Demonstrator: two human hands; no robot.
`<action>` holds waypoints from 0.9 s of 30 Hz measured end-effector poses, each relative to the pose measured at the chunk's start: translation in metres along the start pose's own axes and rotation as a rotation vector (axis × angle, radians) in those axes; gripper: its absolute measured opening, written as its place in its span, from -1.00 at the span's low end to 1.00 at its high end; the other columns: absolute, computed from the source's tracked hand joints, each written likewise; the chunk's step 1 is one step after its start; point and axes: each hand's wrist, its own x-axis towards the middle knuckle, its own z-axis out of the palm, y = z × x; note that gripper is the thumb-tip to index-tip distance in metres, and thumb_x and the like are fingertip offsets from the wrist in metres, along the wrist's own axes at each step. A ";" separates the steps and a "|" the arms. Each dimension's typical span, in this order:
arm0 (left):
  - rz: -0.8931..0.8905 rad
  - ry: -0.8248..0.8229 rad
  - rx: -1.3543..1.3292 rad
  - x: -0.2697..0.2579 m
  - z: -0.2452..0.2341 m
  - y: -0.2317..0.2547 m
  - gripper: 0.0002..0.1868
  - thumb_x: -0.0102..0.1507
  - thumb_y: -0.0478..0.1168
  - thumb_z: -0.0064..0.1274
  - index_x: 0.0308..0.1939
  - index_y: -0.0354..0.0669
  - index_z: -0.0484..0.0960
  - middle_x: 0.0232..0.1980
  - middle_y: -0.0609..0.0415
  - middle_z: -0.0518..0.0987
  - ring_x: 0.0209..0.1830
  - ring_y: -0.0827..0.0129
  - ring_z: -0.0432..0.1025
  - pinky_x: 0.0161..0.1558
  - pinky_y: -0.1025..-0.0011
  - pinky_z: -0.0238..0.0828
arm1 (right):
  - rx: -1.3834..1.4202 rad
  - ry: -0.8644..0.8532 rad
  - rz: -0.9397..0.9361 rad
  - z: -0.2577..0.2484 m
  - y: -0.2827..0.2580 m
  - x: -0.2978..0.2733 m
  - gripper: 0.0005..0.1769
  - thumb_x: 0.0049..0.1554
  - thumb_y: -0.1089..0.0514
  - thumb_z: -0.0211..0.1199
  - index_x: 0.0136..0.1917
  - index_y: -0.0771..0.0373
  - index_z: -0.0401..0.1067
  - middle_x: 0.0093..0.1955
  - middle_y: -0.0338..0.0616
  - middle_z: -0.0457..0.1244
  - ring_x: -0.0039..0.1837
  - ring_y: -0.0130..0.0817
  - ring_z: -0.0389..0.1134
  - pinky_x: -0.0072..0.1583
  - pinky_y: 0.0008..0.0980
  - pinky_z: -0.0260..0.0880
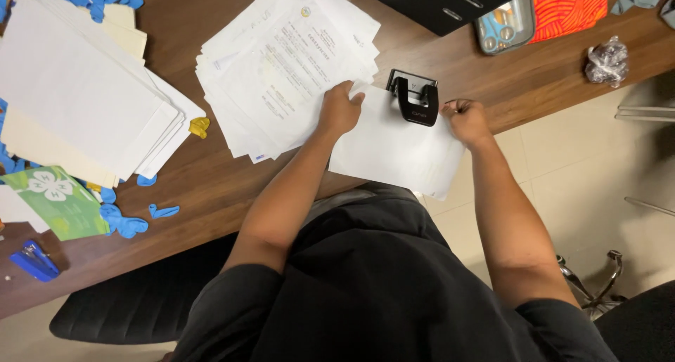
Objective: Punching holes in several sheets of paper using a manual hole puncher and organizing them on an office desk.
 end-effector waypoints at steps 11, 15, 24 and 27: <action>0.077 0.048 -0.010 0.007 0.001 0.003 -0.76 0.32 -0.22 0.12 -0.08 -0.39 0.61 -0.18 -0.28 0.67 -0.22 0.02 0.59 -0.11 0.22 0.49 | -0.073 0.069 -0.119 -0.003 -0.030 -0.009 -0.79 0.23 0.16 0.39 -0.12 0.37 0.53 -0.26 -0.30 0.32 -0.20 -0.55 0.20 -0.10 -0.46 0.27; 0.076 0.056 -0.005 0.010 0.004 -0.006 -0.78 0.33 -0.25 0.12 -0.09 -0.41 0.62 -0.23 -0.27 0.67 -0.27 0.08 0.58 -0.14 0.25 0.49 | 0.026 0.036 -0.112 -0.003 -0.020 -0.005 -0.83 0.23 0.19 0.37 -0.12 0.37 0.52 -0.23 -0.31 0.33 -0.17 -0.60 0.23 -0.08 -0.49 0.29; 0.054 0.058 -0.054 0.010 0.001 0.004 -0.70 0.32 -0.29 0.08 0.07 -0.44 0.57 -0.22 -0.23 0.69 -0.31 0.19 0.61 -0.18 0.30 0.52 | 0.035 0.010 -0.082 -0.003 -0.029 -0.005 -0.82 0.24 0.16 0.38 -0.12 0.33 0.53 -0.23 -0.25 0.35 -0.19 -0.56 0.23 -0.09 -0.46 0.30; -0.036 0.028 -0.029 0.006 -0.002 0.012 -0.67 0.34 -0.27 0.04 0.12 -0.41 0.54 -0.18 -0.23 0.69 -0.32 0.15 0.60 -0.18 0.30 0.51 | -0.033 0.030 -0.062 -0.005 -0.049 -0.013 -0.82 0.22 0.14 0.39 -0.11 0.32 0.55 -0.22 -0.25 0.36 -0.20 -0.51 0.24 -0.09 -0.43 0.31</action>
